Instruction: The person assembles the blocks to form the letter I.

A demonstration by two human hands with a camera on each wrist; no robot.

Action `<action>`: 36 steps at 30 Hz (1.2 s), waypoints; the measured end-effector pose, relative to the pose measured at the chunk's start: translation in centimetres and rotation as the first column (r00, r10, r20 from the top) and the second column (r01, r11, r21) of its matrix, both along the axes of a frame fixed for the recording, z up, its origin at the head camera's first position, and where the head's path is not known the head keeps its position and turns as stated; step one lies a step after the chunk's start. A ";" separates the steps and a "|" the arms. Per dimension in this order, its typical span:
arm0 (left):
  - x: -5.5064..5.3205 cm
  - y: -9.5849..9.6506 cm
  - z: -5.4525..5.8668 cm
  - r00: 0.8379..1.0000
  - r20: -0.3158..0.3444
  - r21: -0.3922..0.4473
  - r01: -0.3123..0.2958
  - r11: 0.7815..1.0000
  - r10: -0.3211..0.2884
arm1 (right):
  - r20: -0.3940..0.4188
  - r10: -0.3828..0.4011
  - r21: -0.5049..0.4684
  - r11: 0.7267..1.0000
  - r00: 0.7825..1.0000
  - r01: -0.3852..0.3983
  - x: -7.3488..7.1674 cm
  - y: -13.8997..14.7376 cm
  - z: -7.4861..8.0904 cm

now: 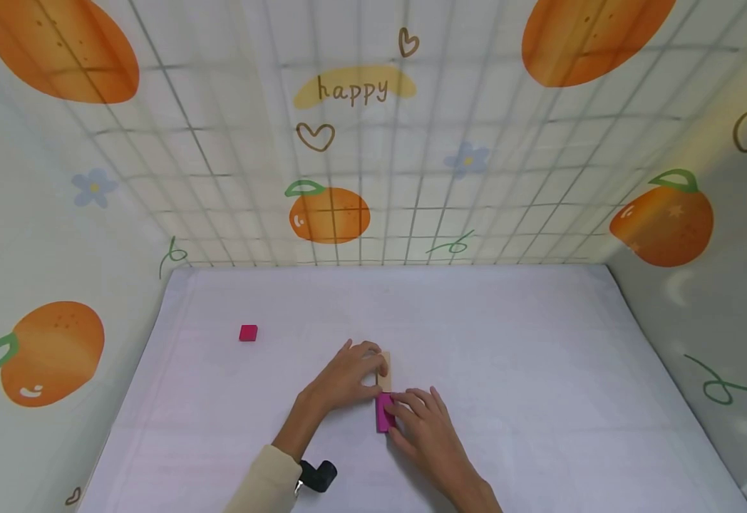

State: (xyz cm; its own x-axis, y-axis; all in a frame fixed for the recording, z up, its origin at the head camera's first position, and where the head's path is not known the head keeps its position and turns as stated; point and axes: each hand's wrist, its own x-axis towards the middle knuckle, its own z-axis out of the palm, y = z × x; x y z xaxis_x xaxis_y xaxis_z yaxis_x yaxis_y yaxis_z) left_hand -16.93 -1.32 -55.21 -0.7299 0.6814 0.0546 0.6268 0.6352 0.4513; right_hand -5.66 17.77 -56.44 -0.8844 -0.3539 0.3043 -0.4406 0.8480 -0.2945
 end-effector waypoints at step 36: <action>-1.5 -6.2 -0.5 0.971 -0.125 -0.057 -0.212 0.976 0.204 | 0.092 -0.061 0.031 0.998 0.994 0.059 0.2 -0.3 0.2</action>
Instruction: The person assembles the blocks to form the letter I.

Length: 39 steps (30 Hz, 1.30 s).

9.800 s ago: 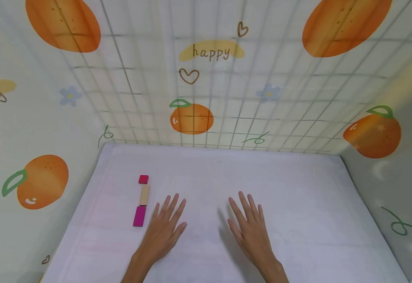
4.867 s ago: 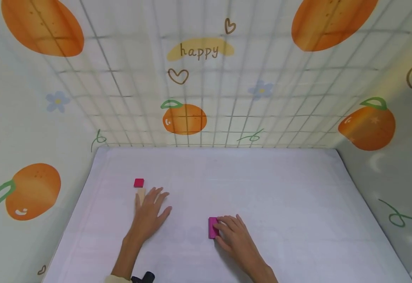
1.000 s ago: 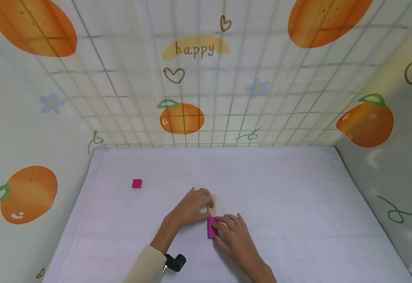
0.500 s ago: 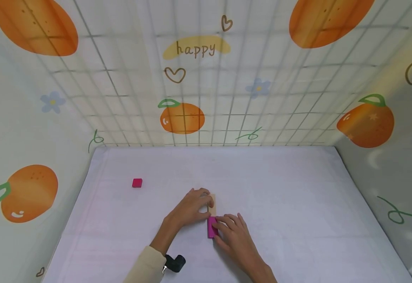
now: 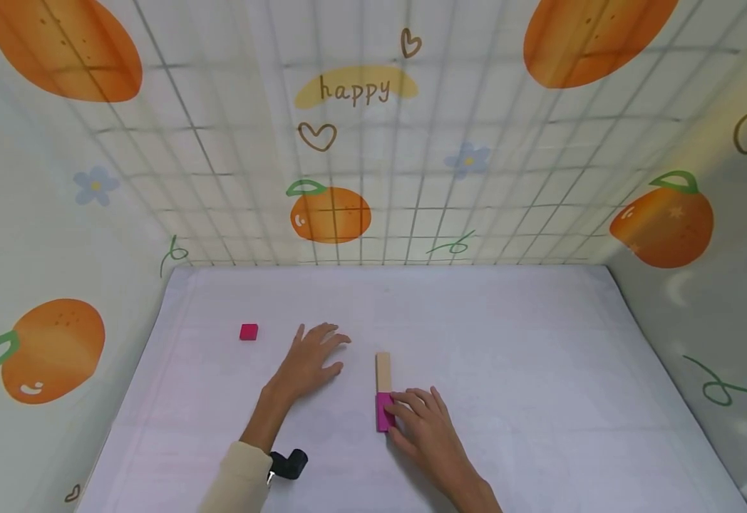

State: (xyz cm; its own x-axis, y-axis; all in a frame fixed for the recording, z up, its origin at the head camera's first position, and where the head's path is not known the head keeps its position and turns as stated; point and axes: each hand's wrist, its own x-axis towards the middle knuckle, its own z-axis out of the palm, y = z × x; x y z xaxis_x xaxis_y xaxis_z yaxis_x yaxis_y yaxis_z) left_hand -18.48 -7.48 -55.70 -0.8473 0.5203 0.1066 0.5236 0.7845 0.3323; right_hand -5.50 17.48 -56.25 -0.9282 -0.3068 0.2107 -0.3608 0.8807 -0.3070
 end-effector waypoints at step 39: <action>-1.8 -14.0 -1.8 0.930 0.031 0.184 -0.364 0.913 0.365 | -0.096 0.020 -0.047 0.999 0.995 -0.025 0.1 0.2 -0.5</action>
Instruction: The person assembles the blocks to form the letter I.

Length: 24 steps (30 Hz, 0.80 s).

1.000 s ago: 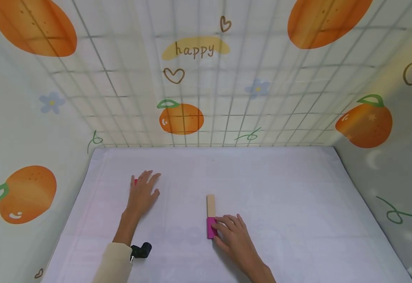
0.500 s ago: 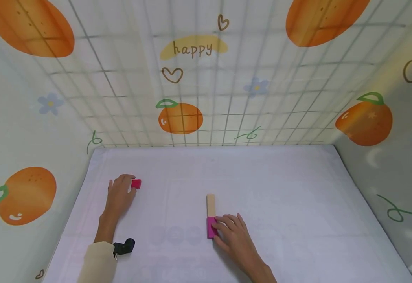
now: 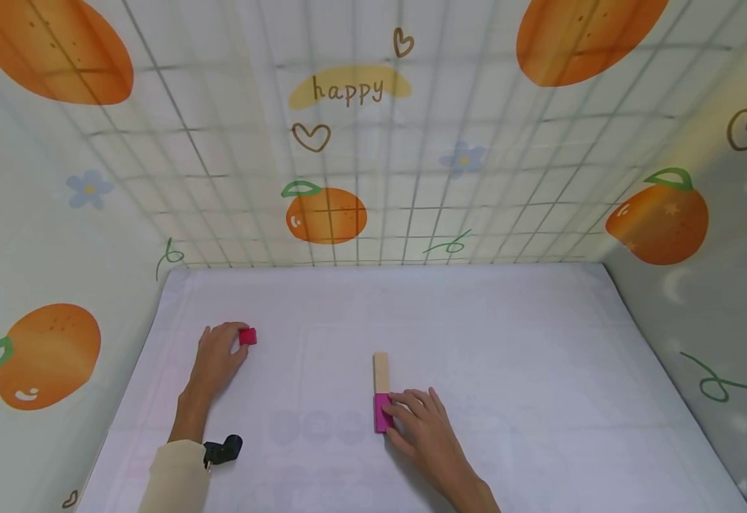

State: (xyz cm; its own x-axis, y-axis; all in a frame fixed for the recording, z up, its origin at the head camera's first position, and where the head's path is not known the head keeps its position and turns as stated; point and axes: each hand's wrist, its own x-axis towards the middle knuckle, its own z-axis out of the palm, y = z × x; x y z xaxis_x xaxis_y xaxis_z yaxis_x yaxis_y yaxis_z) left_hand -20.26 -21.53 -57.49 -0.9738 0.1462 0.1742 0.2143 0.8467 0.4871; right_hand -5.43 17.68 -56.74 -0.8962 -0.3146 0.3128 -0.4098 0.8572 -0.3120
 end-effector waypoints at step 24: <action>-0.5 6.9 1.3 0.994 0.007 0.004 0.111 0.994 -0.111 | 0.043 0.008 -0.010 1.000 0.999 -0.007 0.0 0.2 0.0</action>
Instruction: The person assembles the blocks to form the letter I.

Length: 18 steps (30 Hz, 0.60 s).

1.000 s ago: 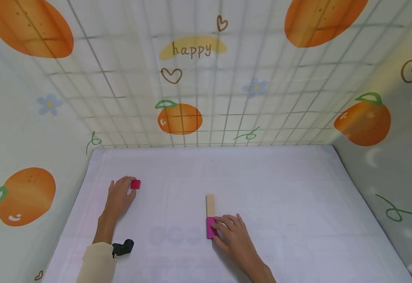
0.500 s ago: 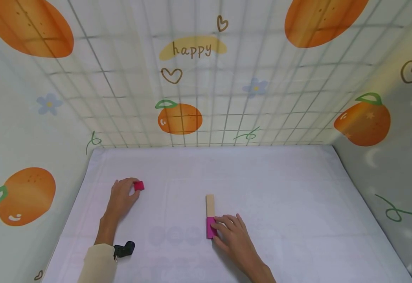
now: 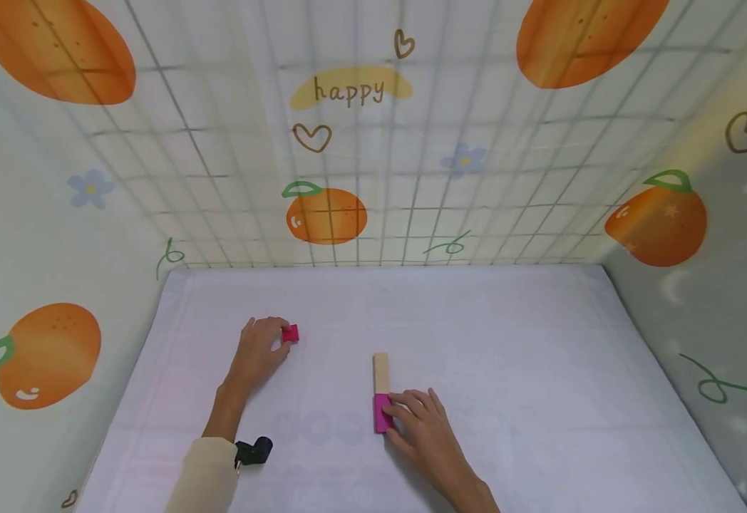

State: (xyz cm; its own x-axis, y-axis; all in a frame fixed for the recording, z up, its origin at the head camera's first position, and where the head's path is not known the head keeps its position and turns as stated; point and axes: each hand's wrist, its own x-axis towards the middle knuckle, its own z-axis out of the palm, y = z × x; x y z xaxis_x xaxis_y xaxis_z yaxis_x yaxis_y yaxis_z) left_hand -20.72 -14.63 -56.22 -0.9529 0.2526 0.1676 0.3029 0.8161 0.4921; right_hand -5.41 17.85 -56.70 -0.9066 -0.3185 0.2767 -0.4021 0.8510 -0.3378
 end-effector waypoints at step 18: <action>-1.1 8.1 0.3 0.987 -0.090 0.001 0.136 0.991 -0.135 | 0.074 -0.050 0.012 0.999 0.996 0.049 0.1 -0.2 0.1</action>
State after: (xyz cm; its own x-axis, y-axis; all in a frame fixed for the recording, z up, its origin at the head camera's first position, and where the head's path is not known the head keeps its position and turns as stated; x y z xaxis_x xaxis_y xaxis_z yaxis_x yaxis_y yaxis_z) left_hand -21.81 -6.56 -55.96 -0.8910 0.3770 0.2531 0.4537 0.7613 0.4632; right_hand -5.28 17.61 -56.64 -0.9391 -0.2755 0.2053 -0.3338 0.8727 -0.3562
